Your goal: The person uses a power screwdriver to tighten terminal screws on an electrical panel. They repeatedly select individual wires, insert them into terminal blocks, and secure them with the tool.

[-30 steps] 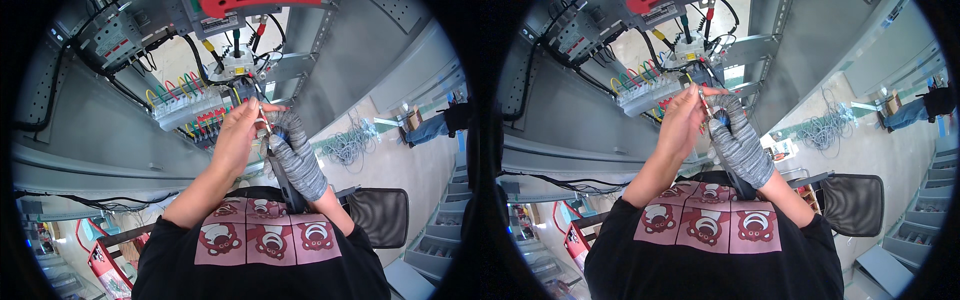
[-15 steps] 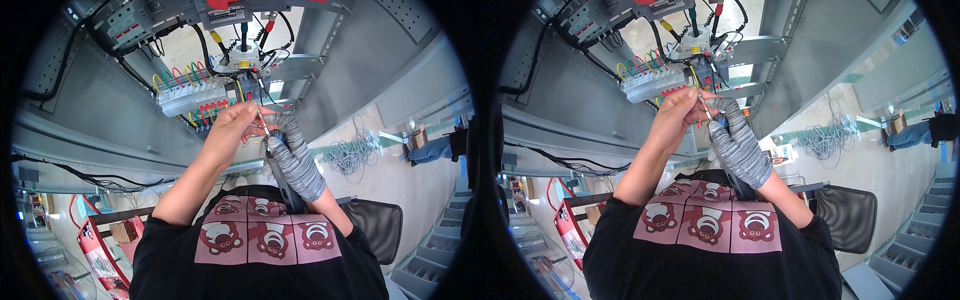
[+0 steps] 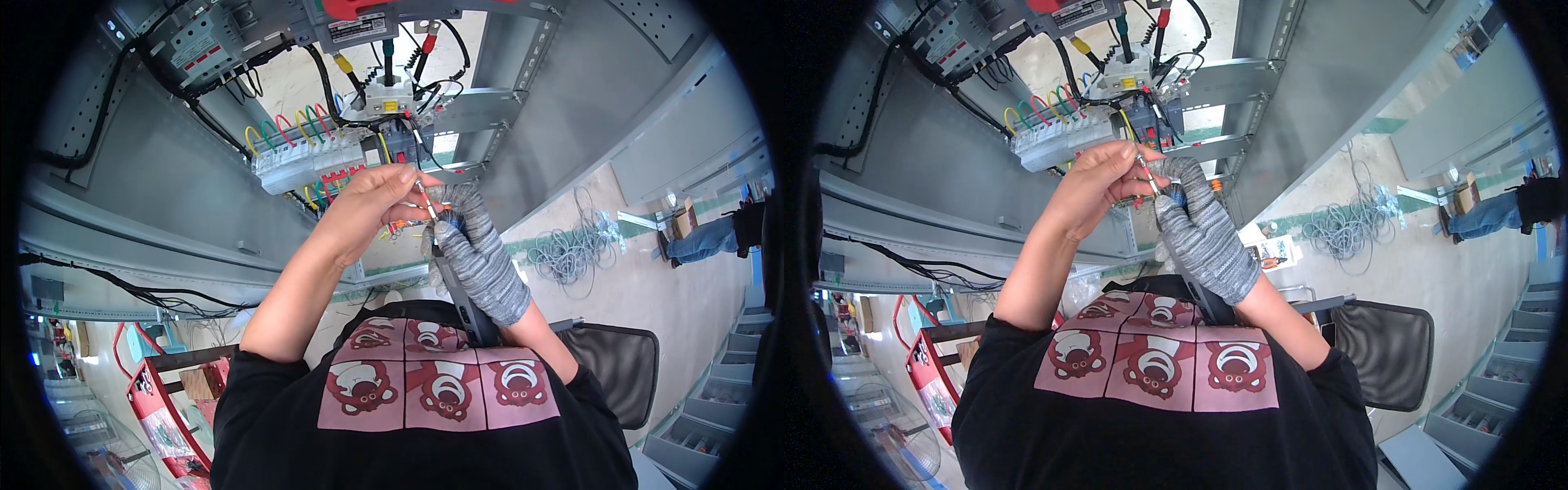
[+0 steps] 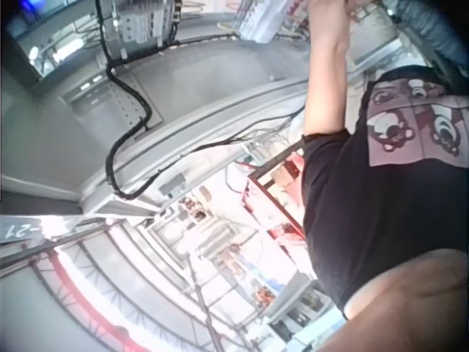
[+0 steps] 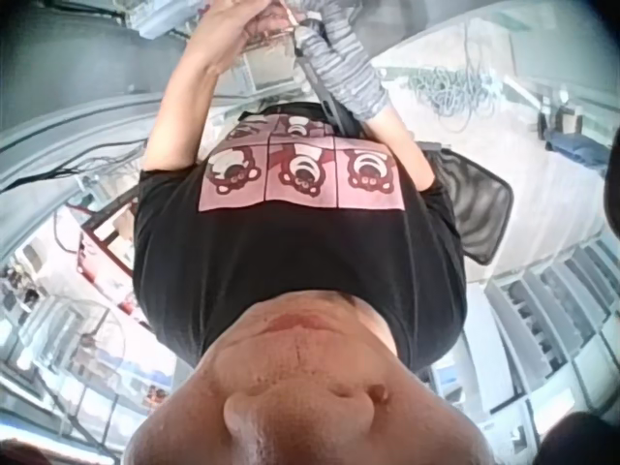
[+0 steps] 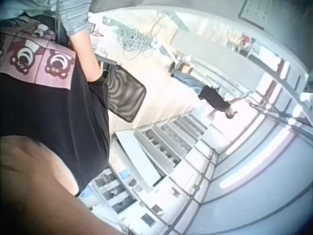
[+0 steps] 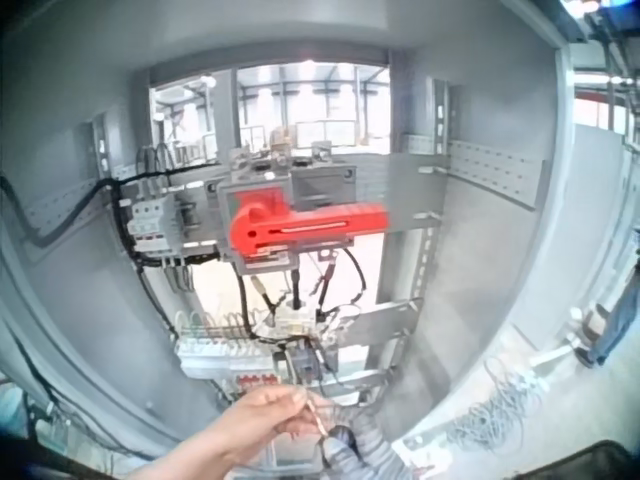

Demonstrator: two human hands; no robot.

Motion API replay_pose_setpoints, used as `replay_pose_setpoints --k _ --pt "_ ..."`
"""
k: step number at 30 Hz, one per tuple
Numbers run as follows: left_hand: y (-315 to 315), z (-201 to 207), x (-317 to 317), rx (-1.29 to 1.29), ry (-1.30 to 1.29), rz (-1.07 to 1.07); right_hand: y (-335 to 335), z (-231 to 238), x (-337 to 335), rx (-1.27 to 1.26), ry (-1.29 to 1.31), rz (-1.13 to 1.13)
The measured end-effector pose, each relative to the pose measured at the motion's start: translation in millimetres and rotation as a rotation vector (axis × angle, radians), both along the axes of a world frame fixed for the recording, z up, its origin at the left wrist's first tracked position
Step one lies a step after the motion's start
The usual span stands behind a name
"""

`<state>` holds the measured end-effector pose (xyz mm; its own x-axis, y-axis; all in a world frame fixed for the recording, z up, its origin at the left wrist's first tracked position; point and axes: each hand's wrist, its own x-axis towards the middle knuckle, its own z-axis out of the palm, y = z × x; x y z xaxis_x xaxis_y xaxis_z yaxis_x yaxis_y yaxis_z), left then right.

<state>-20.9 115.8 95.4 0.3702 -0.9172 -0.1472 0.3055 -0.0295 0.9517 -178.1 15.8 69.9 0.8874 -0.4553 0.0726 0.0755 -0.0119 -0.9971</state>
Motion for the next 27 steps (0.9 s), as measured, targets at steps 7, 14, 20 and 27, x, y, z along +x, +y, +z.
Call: replay_pose_setpoints --k 7,14,20,27 --pt "-2 1 15 0.093 -0.306 -0.127 0 -7 -1 0.020 0.095 -0.013" --pt "-5 -10 40 0.097 -0.231 -0.315 3 2 4 -0.122 0.131 0.031" --pt "-6 -36 45 0.085 -0.164 -0.305 0 -5 10 -0.166 0.110 0.042" --pt "-21 -51 32 0.054 -0.284 -0.190 -10 -23 10 0.007 0.080 -0.005"
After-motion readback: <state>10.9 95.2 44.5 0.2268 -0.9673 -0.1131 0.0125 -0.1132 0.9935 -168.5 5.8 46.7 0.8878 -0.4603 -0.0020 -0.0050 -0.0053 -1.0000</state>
